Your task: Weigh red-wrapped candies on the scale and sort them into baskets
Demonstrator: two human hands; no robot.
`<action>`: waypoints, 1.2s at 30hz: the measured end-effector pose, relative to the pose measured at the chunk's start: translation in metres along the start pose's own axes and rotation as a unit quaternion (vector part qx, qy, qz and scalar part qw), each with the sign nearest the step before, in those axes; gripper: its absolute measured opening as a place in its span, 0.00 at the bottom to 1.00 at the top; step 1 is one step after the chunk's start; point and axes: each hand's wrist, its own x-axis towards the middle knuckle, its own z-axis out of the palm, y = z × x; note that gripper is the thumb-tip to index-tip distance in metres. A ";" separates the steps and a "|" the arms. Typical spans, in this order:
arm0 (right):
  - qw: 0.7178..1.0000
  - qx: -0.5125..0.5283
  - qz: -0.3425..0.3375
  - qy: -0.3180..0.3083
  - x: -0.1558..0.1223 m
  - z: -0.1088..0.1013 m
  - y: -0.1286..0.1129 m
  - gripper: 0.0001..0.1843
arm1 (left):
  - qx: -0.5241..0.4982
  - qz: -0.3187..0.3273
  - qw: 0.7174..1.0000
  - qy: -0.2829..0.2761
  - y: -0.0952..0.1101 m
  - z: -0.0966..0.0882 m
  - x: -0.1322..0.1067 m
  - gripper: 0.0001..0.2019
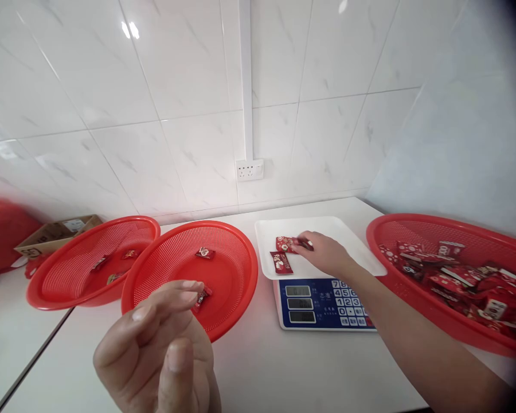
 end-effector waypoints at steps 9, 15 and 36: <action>0.984 0.016 -0.160 -0.082 0.008 0.021 -0.055 0.43 | -0.025 0.021 0.991 0.129 0.020 0.003 0.017 0.15; 0.986 -0.102 -0.067 -0.117 0.019 0.031 -0.010 0.42 | -0.215 0.052 0.971 0.095 0.015 0.000 0.020 0.15; 0.943 0.273 -0.191 -0.001 0.015 0.032 -0.067 0.28 | -0.197 0.021 0.978 0.064 0.013 0.001 0.016 0.15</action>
